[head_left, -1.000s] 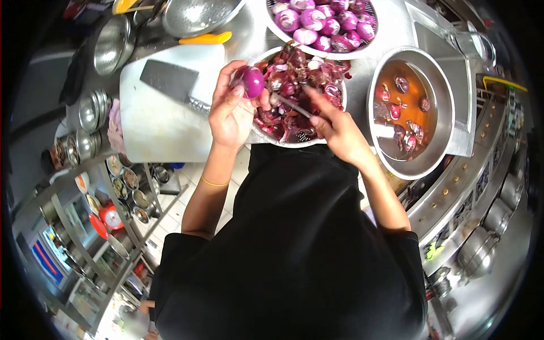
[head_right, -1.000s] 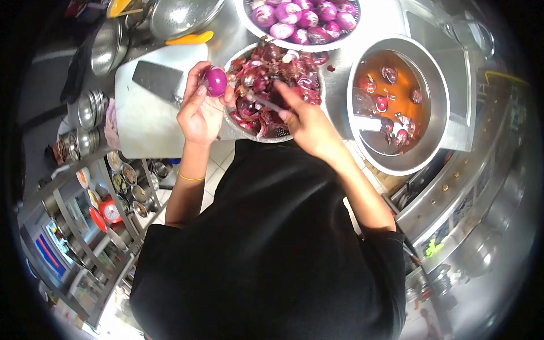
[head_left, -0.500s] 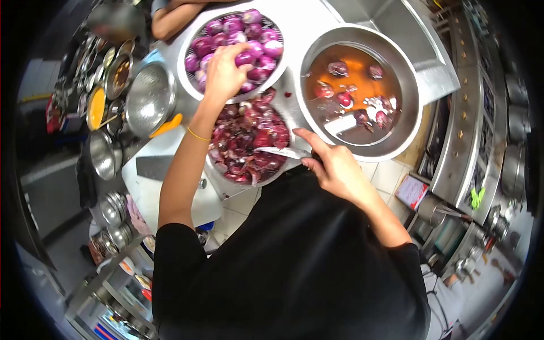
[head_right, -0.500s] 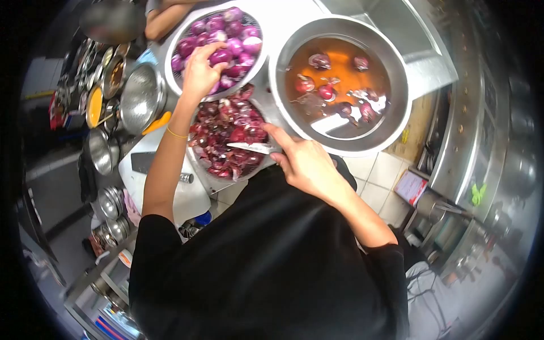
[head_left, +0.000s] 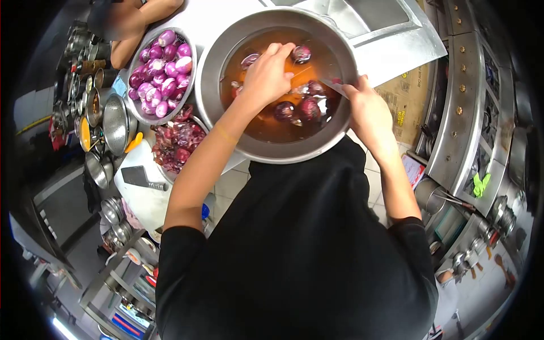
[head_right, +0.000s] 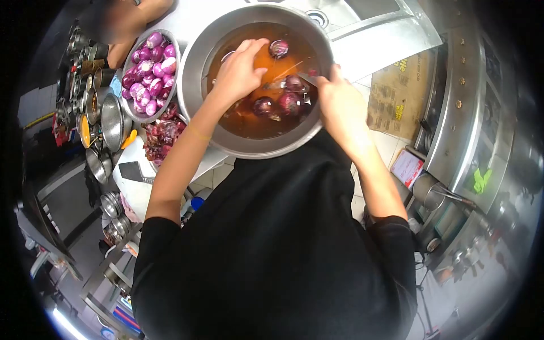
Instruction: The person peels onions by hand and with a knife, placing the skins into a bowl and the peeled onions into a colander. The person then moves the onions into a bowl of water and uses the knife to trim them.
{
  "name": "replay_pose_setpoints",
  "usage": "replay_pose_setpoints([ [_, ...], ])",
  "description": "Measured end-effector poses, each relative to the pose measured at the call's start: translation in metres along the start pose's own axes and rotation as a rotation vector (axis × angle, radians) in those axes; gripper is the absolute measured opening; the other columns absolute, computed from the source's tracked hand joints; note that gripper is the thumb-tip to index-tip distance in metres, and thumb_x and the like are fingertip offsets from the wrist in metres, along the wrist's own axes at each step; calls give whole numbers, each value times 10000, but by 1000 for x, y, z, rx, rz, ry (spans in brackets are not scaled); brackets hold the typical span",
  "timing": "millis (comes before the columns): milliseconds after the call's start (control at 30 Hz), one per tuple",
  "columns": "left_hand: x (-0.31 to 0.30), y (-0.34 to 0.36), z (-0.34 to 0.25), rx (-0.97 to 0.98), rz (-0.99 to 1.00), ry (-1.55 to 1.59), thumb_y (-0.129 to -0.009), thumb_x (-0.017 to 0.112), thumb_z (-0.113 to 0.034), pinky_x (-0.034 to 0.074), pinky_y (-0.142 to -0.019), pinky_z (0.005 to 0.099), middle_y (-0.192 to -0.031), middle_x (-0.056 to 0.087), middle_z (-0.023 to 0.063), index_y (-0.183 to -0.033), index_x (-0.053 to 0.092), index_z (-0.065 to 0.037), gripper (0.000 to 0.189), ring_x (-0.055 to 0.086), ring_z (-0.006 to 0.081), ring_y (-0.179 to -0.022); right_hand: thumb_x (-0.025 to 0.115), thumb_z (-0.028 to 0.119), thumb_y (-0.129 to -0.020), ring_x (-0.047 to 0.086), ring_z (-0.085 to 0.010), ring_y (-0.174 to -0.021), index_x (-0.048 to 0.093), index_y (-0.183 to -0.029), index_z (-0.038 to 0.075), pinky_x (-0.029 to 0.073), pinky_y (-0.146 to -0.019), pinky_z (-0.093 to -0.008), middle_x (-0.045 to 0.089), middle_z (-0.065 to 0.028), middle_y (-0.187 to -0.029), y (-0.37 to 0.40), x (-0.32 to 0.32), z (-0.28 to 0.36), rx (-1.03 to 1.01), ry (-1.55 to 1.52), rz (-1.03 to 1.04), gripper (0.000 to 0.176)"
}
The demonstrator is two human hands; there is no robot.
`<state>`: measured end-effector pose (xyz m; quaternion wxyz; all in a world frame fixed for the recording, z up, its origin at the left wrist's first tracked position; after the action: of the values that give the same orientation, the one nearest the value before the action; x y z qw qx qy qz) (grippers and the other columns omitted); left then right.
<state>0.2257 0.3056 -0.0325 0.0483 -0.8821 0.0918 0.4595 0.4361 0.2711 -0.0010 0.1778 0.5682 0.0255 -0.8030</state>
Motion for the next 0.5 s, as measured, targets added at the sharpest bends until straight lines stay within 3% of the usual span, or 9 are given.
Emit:
replay_pose_setpoints([
  [100,46,-36,-4,-25,-25,-212,-701,684,-97,464,-889,410,-1204,522,162,-1204,531,-84,526,547,335,-1076,595,20,-734,624,-303,-901,672,-943,31,533,-772,-384,550,-166,-1072,-33,11,1,-197,325,107,223],
  [167,65,-56,-1,-152,164,-338,-685,675,-101,466,-896,421,-1195,522,169,-1183,550,-89,513,541,346,-1078,598,51,-746,627,-287,-918,693,-855,18,537,-771,-352,560,-174,-1072,-53,19,7,-287,393,132,149],
  [267,56,-56,-3,-211,0,-174,-688,654,-94,478,-859,408,-1032,600,171,-1148,575,-94,467,589,334,-992,601,78,-758,636,-269,-909,701,-843,27,533,-750,-323,599,-166,-1021,-75,29,4,-368,440,143,141],
  [300,53,-52,4,-186,-166,-57,-695,665,-120,481,-849,379,-909,624,163,-1121,580,-77,437,618,315,-919,594,95,-772,641,-259,-900,705,-876,39,533,-732,-313,615,-145,-1006,-79,29,2,-409,456,183,162],
  [333,36,-44,-1,-267,-156,145,-753,648,-122,510,-725,330,-864,630,141,-1108,551,-43,376,630,245,-785,587,112,-785,645,-249,-892,709,-908,50,533,-714,-303,631,-124,-990,-83,28,4,-456,475,221,184],
  [433,13,-11,10,-502,-46,1026,-881,545,-122,427,-505,199,-856,620,107,-1098,486,-48,237,548,98,-609,577,92,-778,674,-228,-861,712,-868,57,538,-704,-315,681,-120,-917,-88,15,8,-551,399,341,166],
  [500,2,17,6,-497,-89,1371,-911,475,-199,415,-516,240,-922,609,140,-1089,488,-44,236,526,149,-606,576,70,-768,684,-245,-828,709,-847,57,543,-709,-341,695,-120,-858,-90,7,11,-604,398,429,155],
])
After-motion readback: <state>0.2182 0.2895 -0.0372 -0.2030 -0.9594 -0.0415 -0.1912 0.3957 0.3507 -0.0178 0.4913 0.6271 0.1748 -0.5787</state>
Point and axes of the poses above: each hand's wrist, its own y-axis away from the middle knuckle, its own x-axis out of the palm, z = x × y, the point moved 2 cm from there along -y, towards the middle knuckle
